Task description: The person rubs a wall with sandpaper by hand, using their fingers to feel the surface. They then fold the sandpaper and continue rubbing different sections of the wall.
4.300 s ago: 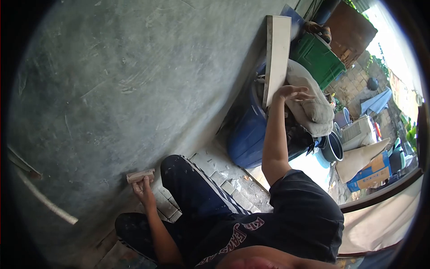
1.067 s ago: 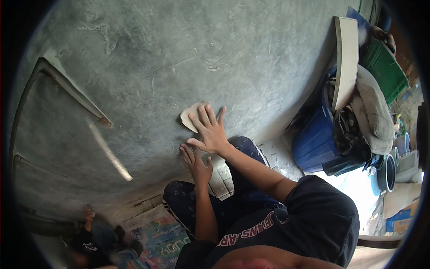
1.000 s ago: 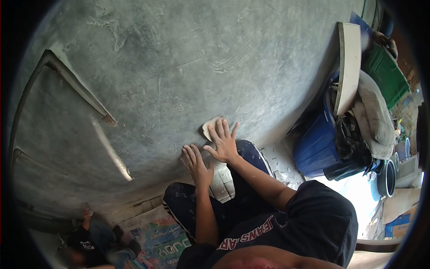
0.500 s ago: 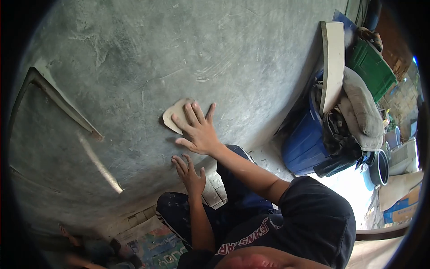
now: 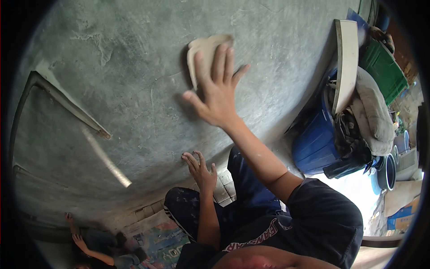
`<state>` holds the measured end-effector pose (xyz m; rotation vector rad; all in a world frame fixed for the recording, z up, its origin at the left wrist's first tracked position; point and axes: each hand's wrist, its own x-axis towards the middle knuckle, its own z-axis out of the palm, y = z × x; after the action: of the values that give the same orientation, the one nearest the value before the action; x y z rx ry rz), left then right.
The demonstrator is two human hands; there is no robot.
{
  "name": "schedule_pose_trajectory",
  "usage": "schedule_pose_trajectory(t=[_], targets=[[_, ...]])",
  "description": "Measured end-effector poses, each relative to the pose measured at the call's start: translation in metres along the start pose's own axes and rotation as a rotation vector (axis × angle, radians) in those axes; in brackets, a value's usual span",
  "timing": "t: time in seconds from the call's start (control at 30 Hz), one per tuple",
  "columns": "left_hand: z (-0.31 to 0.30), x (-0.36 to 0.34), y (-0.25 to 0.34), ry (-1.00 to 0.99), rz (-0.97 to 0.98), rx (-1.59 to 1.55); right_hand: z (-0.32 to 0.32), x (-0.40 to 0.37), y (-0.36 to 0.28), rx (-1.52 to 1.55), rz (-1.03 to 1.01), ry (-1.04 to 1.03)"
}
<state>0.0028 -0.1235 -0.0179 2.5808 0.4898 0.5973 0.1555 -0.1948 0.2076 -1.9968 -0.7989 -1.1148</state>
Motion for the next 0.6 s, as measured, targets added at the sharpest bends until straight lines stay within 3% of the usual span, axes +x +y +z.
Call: schedule_pose_trajectory(t=[0.17,0.23,0.3,0.37,0.43,0.53,0.6], targets=[[-0.005,-0.001,-0.012,0.026,0.059,0.024,0.052,-0.142,0.017,-0.022,-0.058,-0.269],[-0.007,-0.001,-0.011,0.020,0.041,0.036,0.060,-0.210,0.047,-0.067,0.030,-0.361],[-0.011,-0.004,-0.012,-0.034,0.037,0.053,0.041,-0.217,0.068,-0.085,0.254,-0.488],[-0.009,-0.006,-0.010,-0.006,0.018,0.014,0.030,-0.161,0.087,0.024,0.560,-0.060],[-0.006,-0.004,-0.008,0.013,0.023,-0.004,0.009,-0.088,0.109,0.179,0.844,0.242],[0.003,-0.004,-0.008,0.034,0.021,-0.012,-0.022,-0.014,0.085,0.140,0.616,0.279],[0.006,-0.002,-0.006,0.036,0.012,-0.016,-0.022,0.000,0.054,0.005,0.169,0.099]])
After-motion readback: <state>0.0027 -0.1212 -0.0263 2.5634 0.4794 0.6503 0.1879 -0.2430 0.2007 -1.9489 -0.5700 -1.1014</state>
